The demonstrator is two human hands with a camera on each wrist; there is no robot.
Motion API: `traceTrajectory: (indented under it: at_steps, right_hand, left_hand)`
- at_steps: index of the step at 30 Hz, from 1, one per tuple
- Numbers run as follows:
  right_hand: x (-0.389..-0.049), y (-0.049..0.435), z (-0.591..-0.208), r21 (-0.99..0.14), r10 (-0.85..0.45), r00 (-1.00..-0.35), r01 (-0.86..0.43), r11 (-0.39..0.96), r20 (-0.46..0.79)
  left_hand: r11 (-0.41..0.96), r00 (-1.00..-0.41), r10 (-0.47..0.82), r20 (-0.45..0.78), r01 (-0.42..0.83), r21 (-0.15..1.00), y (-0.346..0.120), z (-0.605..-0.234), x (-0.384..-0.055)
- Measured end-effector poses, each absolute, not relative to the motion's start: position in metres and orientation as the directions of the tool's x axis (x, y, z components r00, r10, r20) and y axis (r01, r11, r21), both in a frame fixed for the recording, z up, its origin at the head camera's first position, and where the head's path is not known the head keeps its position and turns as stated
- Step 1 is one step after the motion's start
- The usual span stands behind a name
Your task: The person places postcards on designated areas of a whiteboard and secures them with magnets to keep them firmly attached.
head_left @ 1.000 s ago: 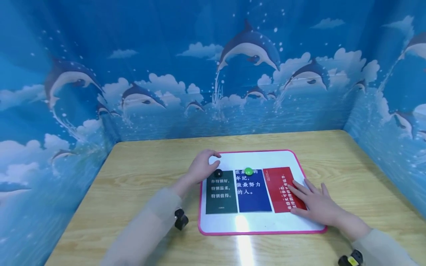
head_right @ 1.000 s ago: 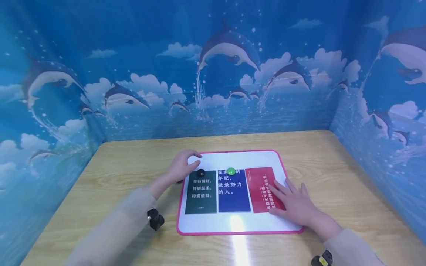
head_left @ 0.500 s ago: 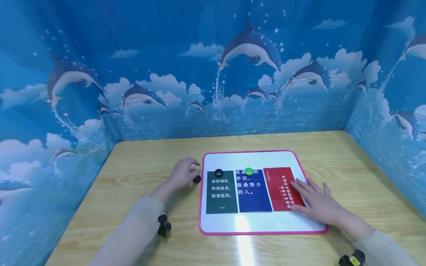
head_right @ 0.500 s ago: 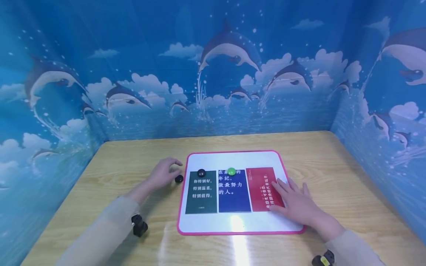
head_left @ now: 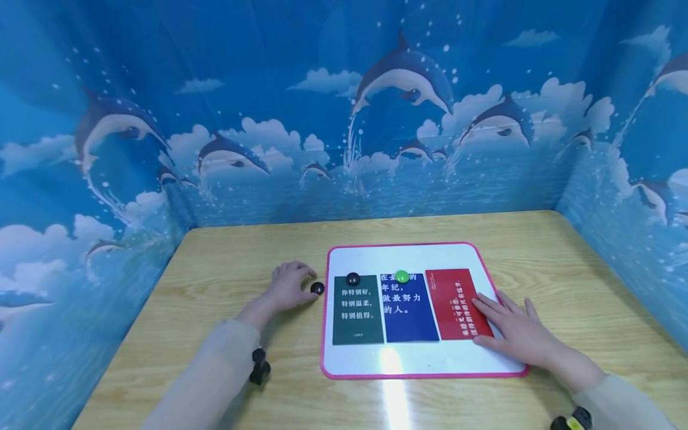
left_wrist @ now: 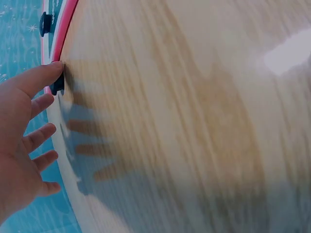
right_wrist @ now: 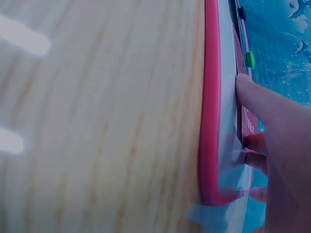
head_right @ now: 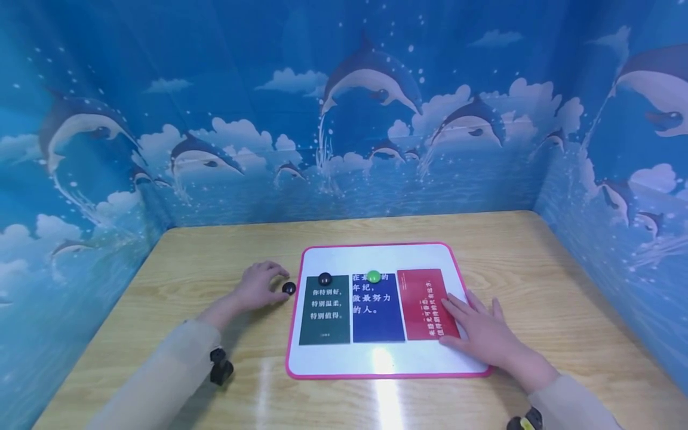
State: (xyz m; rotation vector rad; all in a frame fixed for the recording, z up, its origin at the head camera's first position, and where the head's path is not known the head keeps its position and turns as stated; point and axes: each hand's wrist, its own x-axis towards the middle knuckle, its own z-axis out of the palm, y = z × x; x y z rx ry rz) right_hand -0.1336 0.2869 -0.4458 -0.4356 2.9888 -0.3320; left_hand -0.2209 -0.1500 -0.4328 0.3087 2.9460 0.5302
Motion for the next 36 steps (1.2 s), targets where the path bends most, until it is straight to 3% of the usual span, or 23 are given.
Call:
traceTrajectory:
  at_steps: [24, 36]
  right_hand:
    - [-0.135, 0.285, -0.441, -0.252, -0.307, -0.95, -0.285, 0.925, -0.052]
    - [-0.135, 0.281, -0.443, -0.219, -0.303, -0.952, -0.287, 0.932, -0.043]
  left_hand:
    - [0.909, -0.969, 0.238, -0.062, 0.2, 0.366, -0.144, -0.431, -0.227]
    - [0.907, -0.959, 0.283, -0.012, 0.264, 0.327, -0.082, -0.391, -0.239]
